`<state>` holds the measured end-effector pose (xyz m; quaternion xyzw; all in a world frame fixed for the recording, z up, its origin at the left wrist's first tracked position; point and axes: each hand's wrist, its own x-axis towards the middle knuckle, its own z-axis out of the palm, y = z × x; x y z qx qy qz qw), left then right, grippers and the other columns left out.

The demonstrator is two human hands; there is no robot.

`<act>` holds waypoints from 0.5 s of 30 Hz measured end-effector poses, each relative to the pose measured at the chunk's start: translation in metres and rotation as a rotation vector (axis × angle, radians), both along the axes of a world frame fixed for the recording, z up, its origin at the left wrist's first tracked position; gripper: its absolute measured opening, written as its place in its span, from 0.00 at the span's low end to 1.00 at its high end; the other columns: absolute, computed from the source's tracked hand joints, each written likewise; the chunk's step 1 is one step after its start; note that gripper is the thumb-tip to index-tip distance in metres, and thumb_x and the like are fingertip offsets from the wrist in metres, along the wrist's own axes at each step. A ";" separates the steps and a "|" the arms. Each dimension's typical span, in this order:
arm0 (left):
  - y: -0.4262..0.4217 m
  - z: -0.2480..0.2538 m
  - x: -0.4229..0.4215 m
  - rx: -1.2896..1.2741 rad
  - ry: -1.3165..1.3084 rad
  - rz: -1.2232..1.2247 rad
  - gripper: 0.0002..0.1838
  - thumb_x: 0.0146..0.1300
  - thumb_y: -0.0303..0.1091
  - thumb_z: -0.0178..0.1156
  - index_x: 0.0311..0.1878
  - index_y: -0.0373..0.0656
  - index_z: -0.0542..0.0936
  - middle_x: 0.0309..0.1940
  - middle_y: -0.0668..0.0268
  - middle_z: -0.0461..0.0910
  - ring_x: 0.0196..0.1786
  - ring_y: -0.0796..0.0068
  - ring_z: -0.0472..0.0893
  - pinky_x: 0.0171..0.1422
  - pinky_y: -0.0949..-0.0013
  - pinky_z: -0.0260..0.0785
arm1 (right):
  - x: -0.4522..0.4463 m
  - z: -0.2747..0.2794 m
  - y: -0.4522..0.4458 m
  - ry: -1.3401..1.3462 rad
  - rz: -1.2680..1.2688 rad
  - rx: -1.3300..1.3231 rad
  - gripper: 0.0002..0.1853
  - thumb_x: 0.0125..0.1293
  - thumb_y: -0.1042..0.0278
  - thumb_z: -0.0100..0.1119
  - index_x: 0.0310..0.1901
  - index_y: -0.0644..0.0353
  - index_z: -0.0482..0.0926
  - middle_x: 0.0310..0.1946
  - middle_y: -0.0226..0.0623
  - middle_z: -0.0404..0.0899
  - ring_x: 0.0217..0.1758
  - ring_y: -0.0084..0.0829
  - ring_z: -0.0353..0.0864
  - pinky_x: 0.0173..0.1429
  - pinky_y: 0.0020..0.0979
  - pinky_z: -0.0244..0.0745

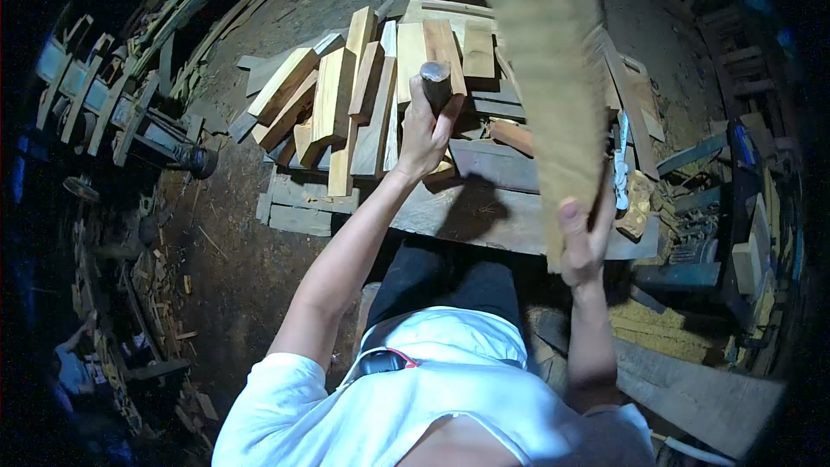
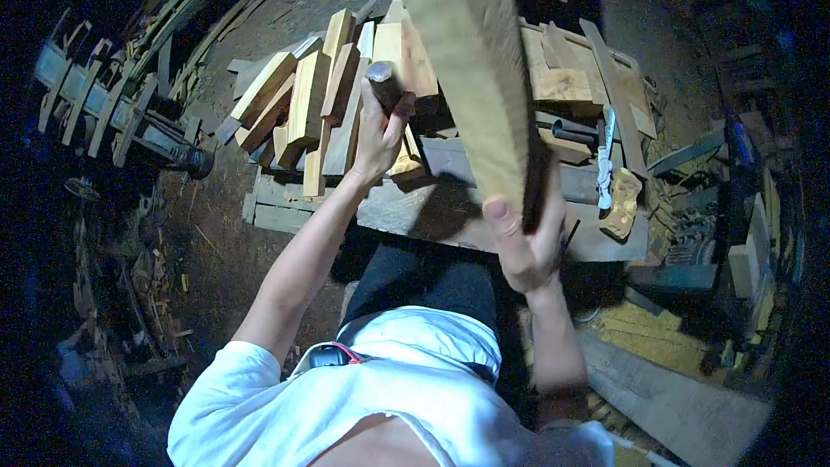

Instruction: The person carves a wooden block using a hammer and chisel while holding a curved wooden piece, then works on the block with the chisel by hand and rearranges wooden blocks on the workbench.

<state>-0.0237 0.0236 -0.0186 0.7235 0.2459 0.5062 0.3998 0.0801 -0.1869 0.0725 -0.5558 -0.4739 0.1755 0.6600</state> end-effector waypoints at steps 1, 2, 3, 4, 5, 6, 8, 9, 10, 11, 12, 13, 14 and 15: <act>-0.002 0.005 0.000 0.013 0.048 0.019 0.17 0.67 0.34 0.56 0.49 0.41 0.58 0.28 0.55 0.74 0.28 0.58 0.77 0.32 0.60 0.67 | 0.002 0.010 0.004 0.002 0.035 0.049 0.30 0.62 0.54 0.58 0.58 0.69 0.66 0.48 0.47 0.75 0.50 0.36 0.76 0.56 0.35 0.68; -0.006 0.010 0.000 0.055 0.060 0.016 0.18 0.66 0.33 0.57 0.50 0.41 0.58 0.29 0.54 0.75 0.31 0.56 0.78 0.35 0.60 0.68 | 0.002 0.019 0.007 0.005 0.028 0.051 0.30 0.62 0.54 0.58 0.58 0.69 0.66 0.48 0.47 0.75 0.50 0.36 0.76 0.56 0.35 0.68; -0.009 0.011 0.001 0.060 0.062 0.008 0.18 0.66 0.33 0.57 0.50 0.41 0.58 0.29 0.54 0.75 0.31 0.56 0.78 0.35 0.60 0.68 | -0.001 0.029 0.011 -0.034 0.035 -0.003 0.30 0.62 0.54 0.59 0.58 0.68 0.66 0.45 0.46 0.77 0.47 0.36 0.77 0.54 0.35 0.70; -0.011 0.011 0.002 0.077 0.053 -0.028 0.19 0.66 0.33 0.57 0.51 0.41 0.58 0.31 0.54 0.76 0.32 0.55 0.79 0.36 0.60 0.69 | -0.002 0.034 0.017 -0.070 0.040 -0.056 0.30 0.61 0.54 0.60 0.58 0.67 0.66 0.43 0.45 0.78 0.44 0.36 0.78 0.52 0.35 0.71; -0.012 0.012 0.003 0.095 0.045 -0.067 0.20 0.66 0.32 0.57 0.53 0.41 0.58 0.32 0.53 0.76 0.34 0.55 0.79 0.38 0.61 0.70 | 0.002 0.034 0.028 -0.212 0.080 -0.035 0.30 0.61 0.52 0.59 0.58 0.65 0.67 0.40 0.47 0.81 0.43 0.40 0.81 0.51 0.36 0.73; -0.013 0.010 0.004 0.080 0.038 -0.098 0.21 0.65 0.30 0.56 0.55 0.40 0.58 0.34 0.52 0.77 0.36 0.53 0.79 0.40 0.60 0.70 | 0.005 0.026 0.036 -0.312 0.083 -0.155 0.30 0.62 0.52 0.59 0.58 0.65 0.67 0.42 0.50 0.80 0.46 0.42 0.82 0.51 0.37 0.74; -0.015 0.005 0.005 0.113 0.044 -0.090 0.21 0.65 0.28 0.55 0.55 0.38 0.57 0.36 0.50 0.77 0.37 0.50 0.79 0.41 0.57 0.71 | 0.009 0.024 0.040 -0.453 0.092 -0.295 0.31 0.62 0.49 0.58 0.59 0.65 0.67 0.46 0.56 0.79 0.51 0.47 0.81 0.52 0.41 0.74; -0.013 0.009 0.007 0.083 0.051 -0.113 0.20 0.65 0.28 0.55 0.55 0.38 0.57 0.36 0.49 0.76 0.37 0.49 0.79 0.42 0.56 0.70 | 0.012 0.031 0.041 -0.457 0.082 -0.289 0.31 0.62 0.49 0.58 0.59 0.65 0.67 0.46 0.56 0.79 0.51 0.47 0.81 0.52 0.41 0.74; -0.012 0.010 0.009 0.084 0.046 -0.115 0.20 0.65 0.28 0.55 0.55 0.38 0.57 0.36 0.49 0.76 0.37 0.49 0.79 0.42 0.56 0.70 | 0.015 0.038 0.042 -0.494 0.083 -0.209 0.32 0.62 0.49 0.58 0.60 0.65 0.66 0.46 0.55 0.79 0.49 0.46 0.82 0.52 0.40 0.74; -0.013 0.009 0.010 0.133 0.056 -0.116 0.20 0.65 0.28 0.55 0.55 0.38 0.57 0.36 0.49 0.76 0.38 0.49 0.79 0.41 0.56 0.70 | 0.015 0.042 0.040 -0.522 0.088 -0.138 0.33 0.62 0.48 0.59 0.61 0.64 0.66 0.45 0.54 0.80 0.48 0.46 0.82 0.52 0.40 0.74; -0.016 0.012 0.010 0.184 0.066 -0.115 0.20 0.65 0.27 0.54 0.55 0.39 0.57 0.36 0.49 0.76 0.38 0.48 0.78 0.41 0.55 0.69 | 0.013 0.047 0.039 -0.399 0.136 -0.075 0.33 0.63 0.49 0.58 0.61 0.65 0.65 0.45 0.53 0.80 0.47 0.44 0.83 0.52 0.38 0.74; -0.022 0.019 0.009 0.184 0.108 -0.066 0.19 0.65 0.27 0.54 0.54 0.40 0.58 0.36 0.48 0.75 0.38 0.45 0.77 0.41 0.54 0.68 | 0.012 0.054 0.037 -0.338 0.155 -0.007 0.32 0.64 0.49 0.58 0.61 0.67 0.66 0.45 0.51 0.80 0.48 0.42 0.82 0.53 0.36 0.74; -0.023 0.018 0.008 0.144 0.133 -0.074 0.19 0.65 0.28 0.54 0.54 0.40 0.58 0.36 0.47 0.75 0.38 0.44 0.77 0.41 0.53 0.68 | 0.010 0.056 0.036 -0.295 0.157 -0.002 0.32 0.64 0.50 0.57 0.60 0.68 0.66 0.46 0.52 0.79 0.50 0.43 0.81 0.55 0.37 0.73; -0.021 0.019 0.009 0.108 0.155 -0.081 0.19 0.65 0.28 0.54 0.55 0.41 0.58 0.36 0.46 0.75 0.38 0.42 0.76 0.42 0.52 0.68 | 0.008 0.058 0.036 -0.254 0.160 0.006 0.32 0.64 0.50 0.57 0.60 0.68 0.66 0.46 0.52 0.79 0.51 0.44 0.80 0.57 0.37 0.72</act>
